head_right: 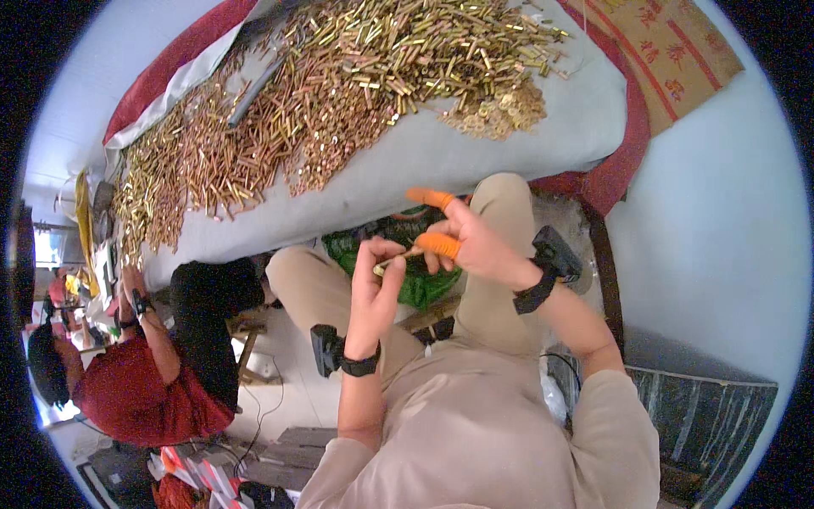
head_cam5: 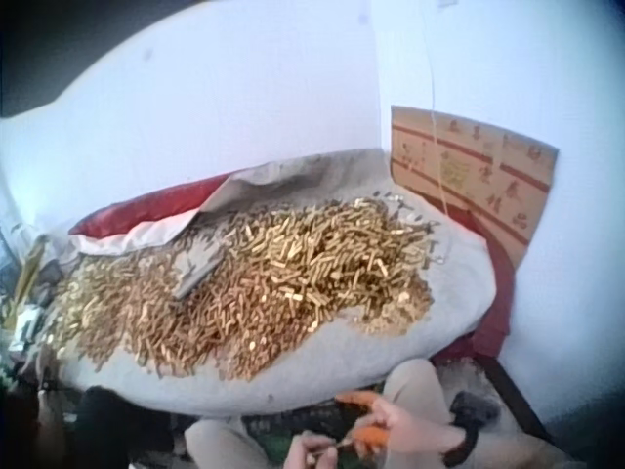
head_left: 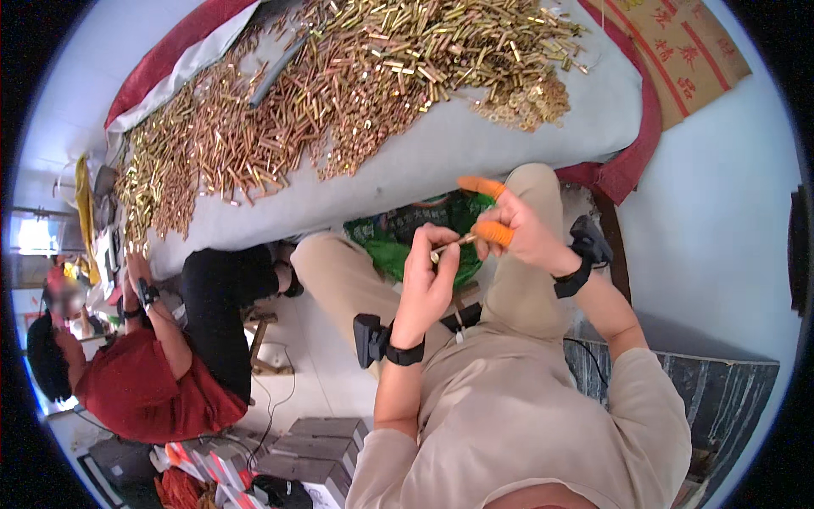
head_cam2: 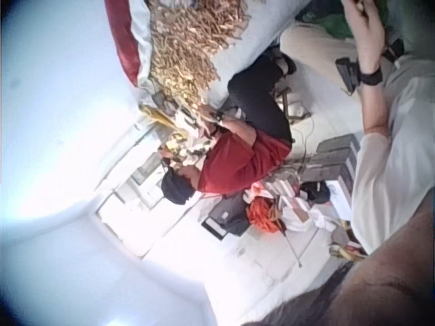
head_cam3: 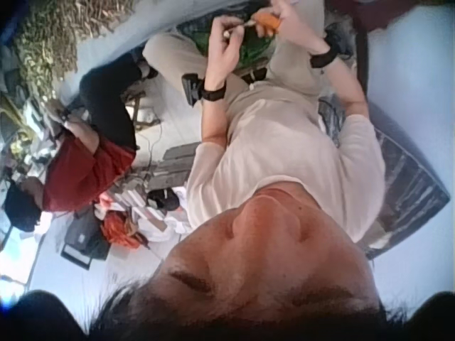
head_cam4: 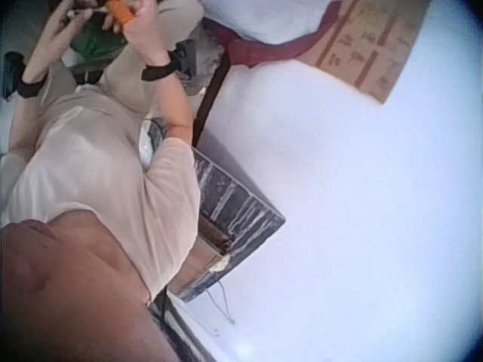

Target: Assembling washers and sleeves onto metal bolts in a workshop environment.

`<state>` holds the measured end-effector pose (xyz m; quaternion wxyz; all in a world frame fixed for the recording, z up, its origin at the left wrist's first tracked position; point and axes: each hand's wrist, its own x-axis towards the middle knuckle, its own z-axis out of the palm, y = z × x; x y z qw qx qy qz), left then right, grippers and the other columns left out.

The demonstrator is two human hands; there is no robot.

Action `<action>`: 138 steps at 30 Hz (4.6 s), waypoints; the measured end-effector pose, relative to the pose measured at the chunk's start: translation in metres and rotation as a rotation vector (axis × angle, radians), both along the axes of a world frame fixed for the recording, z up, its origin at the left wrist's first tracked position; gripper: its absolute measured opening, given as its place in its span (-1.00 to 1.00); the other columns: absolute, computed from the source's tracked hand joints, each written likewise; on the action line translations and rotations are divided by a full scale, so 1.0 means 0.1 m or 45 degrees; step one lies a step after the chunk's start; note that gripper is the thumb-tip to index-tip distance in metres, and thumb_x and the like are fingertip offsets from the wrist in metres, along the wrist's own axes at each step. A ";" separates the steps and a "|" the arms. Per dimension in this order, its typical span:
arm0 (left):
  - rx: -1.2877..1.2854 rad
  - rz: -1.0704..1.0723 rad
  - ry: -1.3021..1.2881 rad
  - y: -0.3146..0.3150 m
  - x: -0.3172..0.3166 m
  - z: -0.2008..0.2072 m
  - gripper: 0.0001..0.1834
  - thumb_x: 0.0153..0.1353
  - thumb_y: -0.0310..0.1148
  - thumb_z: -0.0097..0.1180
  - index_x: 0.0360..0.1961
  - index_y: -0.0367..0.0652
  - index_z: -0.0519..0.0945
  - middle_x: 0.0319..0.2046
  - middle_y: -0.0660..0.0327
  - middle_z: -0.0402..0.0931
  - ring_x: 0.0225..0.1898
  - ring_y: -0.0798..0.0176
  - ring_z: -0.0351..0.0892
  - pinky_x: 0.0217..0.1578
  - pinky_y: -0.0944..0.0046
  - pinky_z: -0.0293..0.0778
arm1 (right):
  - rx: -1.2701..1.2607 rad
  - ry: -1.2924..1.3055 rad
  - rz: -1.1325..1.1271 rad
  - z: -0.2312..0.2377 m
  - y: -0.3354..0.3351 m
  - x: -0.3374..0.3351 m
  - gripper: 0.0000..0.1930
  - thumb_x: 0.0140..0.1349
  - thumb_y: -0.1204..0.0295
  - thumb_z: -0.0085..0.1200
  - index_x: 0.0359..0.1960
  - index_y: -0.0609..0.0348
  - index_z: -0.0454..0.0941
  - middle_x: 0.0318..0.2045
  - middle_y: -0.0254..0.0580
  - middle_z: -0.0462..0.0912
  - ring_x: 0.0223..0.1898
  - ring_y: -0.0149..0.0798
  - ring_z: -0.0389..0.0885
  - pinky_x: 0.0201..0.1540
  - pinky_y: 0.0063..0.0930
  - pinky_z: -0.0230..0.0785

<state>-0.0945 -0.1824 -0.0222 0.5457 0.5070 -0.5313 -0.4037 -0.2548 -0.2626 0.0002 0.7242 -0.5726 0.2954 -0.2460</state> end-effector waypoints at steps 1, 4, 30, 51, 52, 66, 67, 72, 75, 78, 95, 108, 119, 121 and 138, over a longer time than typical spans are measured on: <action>0.119 0.013 0.101 0.01 -0.07 0.00 -0.83 0.18 -0.52 -0.08 -0.20 -0.28 0.31 -0.40 0.16 0.37 -0.36 0.30 0.38 -0.34 0.36 0.33 | 0.020 0.022 0.001 -0.01 0.01 0.02 -0.49 0.25 0.39 -0.09 0.21 0.16 0.05 -0.50 -0.34 0.48 -0.52 -0.53 0.43 -0.48 -0.67 0.26; 0.231 -0.159 0.101 -0.04 -0.18 0.18 -0.74 0.20 -0.48 -0.05 -0.09 -0.27 0.28 -0.40 0.25 0.37 -0.39 0.39 0.34 -0.26 0.40 0.33 | -0.148 0.205 -0.052 0.01 0.02 0.13 -0.48 0.25 0.39 -0.09 0.22 0.13 0.06 -0.55 -0.22 0.51 -0.60 -0.39 0.44 -0.52 -0.55 0.26; 0.302 0.333 0.777 -0.14 -0.02 -0.14 -0.92 0.27 -0.38 -0.13 -0.27 -0.13 0.33 -0.53 0.32 0.38 -0.69 0.61 0.06 -0.73 0.58 -0.04 | -0.543 0.344 -0.508 -0.60 -1.04 0.37 -0.90 0.16 0.47 -0.03 -0.31 0.20 0.42 -0.38 -0.21 0.55 -0.49 -0.42 0.46 -0.44 -0.54 0.32; 0.254 0.197 1.260 -0.09 -0.17 0.00 -0.90 0.28 -0.36 -0.16 -0.25 -0.14 0.32 -0.62 0.36 0.22 -0.74 0.57 0.00 -0.78 0.55 -0.05 | -1.602 0.412 -0.398 -0.23 0.12 0.28 -0.62 -0.11 0.59 0.06 -0.14 0.18 0.49 -0.48 -0.16 0.50 -0.49 -0.16 0.48 -0.46 -0.41 0.34; 0.241 0.195 1.304 -0.09 -0.13 -0.05 -0.90 0.28 -0.37 -0.16 -0.25 -0.14 0.35 -0.61 0.33 0.25 -0.75 0.56 0.02 -0.79 0.55 -0.05 | -1.701 0.347 -0.369 -0.24 0.10 0.28 -0.58 -0.14 0.58 0.06 -0.13 0.17 0.49 -0.52 -0.18 0.47 -0.50 -0.17 0.46 -0.47 -0.39 0.33; 0.347 -0.201 1.907 -0.16 0.12 -0.16 -0.87 0.20 -0.40 -0.13 -0.27 -0.18 0.42 -0.61 0.28 0.26 -0.70 0.47 0.09 -0.82 0.52 0.01 | -1.256 0.723 -0.512 -0.72 -1.36 0.74 -0.84 0.09 0.47 -0.04 -0.28 0.17 0.46 -0.33 -0.13 0.53 -0.27 -0.02 0.50 -0.27 -0.24 0.36; 0.362 -0.138 1.858 -0.16 0.13 -0.14 -0.87 0.20 -0.40 -0.13 -0.25 -0.15 0.42 -0.61 0.28 0.26 -0.70 0.48 0.09 -0.82 0.53 0.00 | -1.249 0.716 -0.511 -0.75 -1.38 0.81 -0.84 0.09 0.47 -0.04 -0.28 0.17 0.46 -0.33 -0.13 0.53 -0.27 -0.02 0.50 -0.27 -0.24 0.36; 0.364 -0.101 1.806 -0.19 0.15 -0.14 -0.86 0.21 -0.39 -0.14 -0.24 -0.14 0.42 -0.61 0.29 0.27 -0.70 0.49 0.08 -0.81 0.54 0.00 | -1.569 0.848 -0.591 -0.95 -1.53 0.97 -0.87 0.11 0.42 0.01 -0.32 0.15 0.46 -0.35 -0.15 0.47 -0.34 -0.01 0.48 -0.37 -0.21 0.33; 0.379 -0.033 1.710 -0.21 0.13 -0.13 -0.86 0.21 -0.39 -0.14 -0.25 -0.14 0.42 -0.61 0.30 0.26 -0.70 0.50 0.08 -0.81 0.54 0.00 | -1.582 0.823 -0.562 -0.93 -1.59 0.95 -0.87 0.10 0.44 0.01 -0.32 0.18 0.43 -0.36 -0.12 0.48 -0.35 0.02 0.48 -0.37 -0.21 0.33; 0.381 0.072 1.610 -0.20 0.12 -0.11 -0.87 0.21 -0.38 -0.13 -0.26 -0.14 0.43 -0.61 0.32 0.26 -0.70 0.50 0.08 -0.81 0.54 0.00 | -1.421 0.948 -0.585 -0.83 -1.49 0.92 -0.87 0.12 0.45 0.00 -0.33 0.21 0.42 -0.41 -0.09 0.48 -0.40 -0.05 0.50 -0.38 -0.24 0.33; 0.233 0.239 1.116 -0.06 -0.11 0.05 -0.89 0.25 -0.36 -0.06 -0.33 -0.14 0.34 -0.69 0.41 0.16 -0.76 0.60 -0.03 -0.80 0.57 -0.10 | -0.367 -0.193 -0.275 -0.27 0.09 0.40 -0.80 0.19 0.54 -0.03 -0.16 0.25 0.32 -0.31 -0.29 0.47 -0.25 -0.45 0.46 -0.20 -0.57 0.33; 0.263 0.128 0.775 -0.02 -0.18 0.15 -0.90 0.24 -0.36 -0.06 -0.34 -0.15 0.35 -0.66 0.42 0.17 -0.72 0.60 0.00 -0.75 0.54 -0.04 | -0.739 0.656 0.012 -0.08 0.02 0.16 -0.71 0.24 0.28 -0.16 -0.11 0.22 0.36 -0.09 -0.07 0.45 -0.13 -0.11 0.47 -0.16 -0.39 0.29; 0.085 0.451 0.369 -0.13 -0.04 -0.26 -0.88 0.26 -0.34 -0.09 -0.33 -0.16 0.34 -0.57 0.41 0.25 -0.66 0.62 0.12 -0.68 0.58 0.09 | 0.272 -0.179 0.219 0.05 0.48 0.25 -0.34 0.30 -0.06 -0.52 0.32 -0.09 -0.35 0.34 -0.35 -0.27 0.34 -0.32 -0.30 0.23 -0.08 -0.26; 0.190 0.473 0.582 -0.14 -0.02 -0.16 -0.86 0.26 -0.33 -0.10 -0.30 -0.18 0.35 -0.55 0.40 0.29 -0.64 0.63 0.14 -0.68 0.59 0.09 | 0.280 -0.157 0.200 0.02 0.48 0.23 -0.35 0.30 -0.06 -0.54 0.32 -0.11 -0.35 0.34 -0.36 -0.27 0.34 -0.33 -0.32 0.24 -0.11 -0.26; 0.459 -0.004 0.845 -0.07 0.01 -0.04 -0.89 0.26 -0.35 -0.10 -0.38 -0.14 0.32 -0.67 0.45 0.13 -0.70 0.61 0.00 -0.72 0.57 -0.03 | -1.034 0.454 -0.004 -0.16 -0.05 0.22 -0.83 0.07 0.49 -0.06 -0.32 0.34 0.37 -0.43 0.13 0.46 -0.34 0.15 0.43 -0.32 -0.18 0.29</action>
